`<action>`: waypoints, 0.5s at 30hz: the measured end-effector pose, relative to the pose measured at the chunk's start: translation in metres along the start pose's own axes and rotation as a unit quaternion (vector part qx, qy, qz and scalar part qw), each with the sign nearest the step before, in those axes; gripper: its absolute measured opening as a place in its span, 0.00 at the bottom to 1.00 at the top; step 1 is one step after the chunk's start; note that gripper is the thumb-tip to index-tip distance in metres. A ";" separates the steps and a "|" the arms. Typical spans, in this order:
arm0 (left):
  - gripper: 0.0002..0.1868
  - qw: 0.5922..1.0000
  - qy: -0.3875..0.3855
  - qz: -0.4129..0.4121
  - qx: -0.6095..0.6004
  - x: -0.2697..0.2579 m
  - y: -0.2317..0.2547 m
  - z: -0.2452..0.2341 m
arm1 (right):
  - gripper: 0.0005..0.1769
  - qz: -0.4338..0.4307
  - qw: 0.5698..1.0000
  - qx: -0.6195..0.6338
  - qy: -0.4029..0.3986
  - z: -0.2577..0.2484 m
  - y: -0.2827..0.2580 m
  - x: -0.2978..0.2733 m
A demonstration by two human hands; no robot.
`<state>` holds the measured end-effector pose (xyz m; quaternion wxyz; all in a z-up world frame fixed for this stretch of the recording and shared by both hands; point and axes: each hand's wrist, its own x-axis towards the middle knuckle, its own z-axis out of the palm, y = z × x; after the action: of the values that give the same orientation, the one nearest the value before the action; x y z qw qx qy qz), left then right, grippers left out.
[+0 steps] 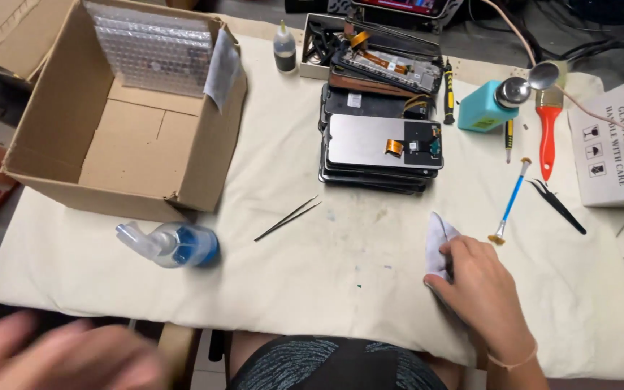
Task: The person cleans a smartphone screen with a spray bottle and a cloth. They then unwrap a new screen component from bubble wrap and place it in a box. Finally, they use a brush and a cloth to clean the back of a disassembled phone chassis.
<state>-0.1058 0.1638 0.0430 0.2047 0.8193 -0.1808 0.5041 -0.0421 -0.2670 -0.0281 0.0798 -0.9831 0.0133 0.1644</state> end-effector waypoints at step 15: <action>0.52 0.878 -0.457 0.045 -0.133 0.074 0.005 0.306 | 0.10 0.062 0.899 0.019 0.432 0.061 0.150 -0.050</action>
<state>0.1534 -0.0055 -0.0142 0.1837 0.9145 -0.3565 0.0536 -0.1171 -0.4055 -0.0911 0.0747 -0.9530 0.1104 -0.2722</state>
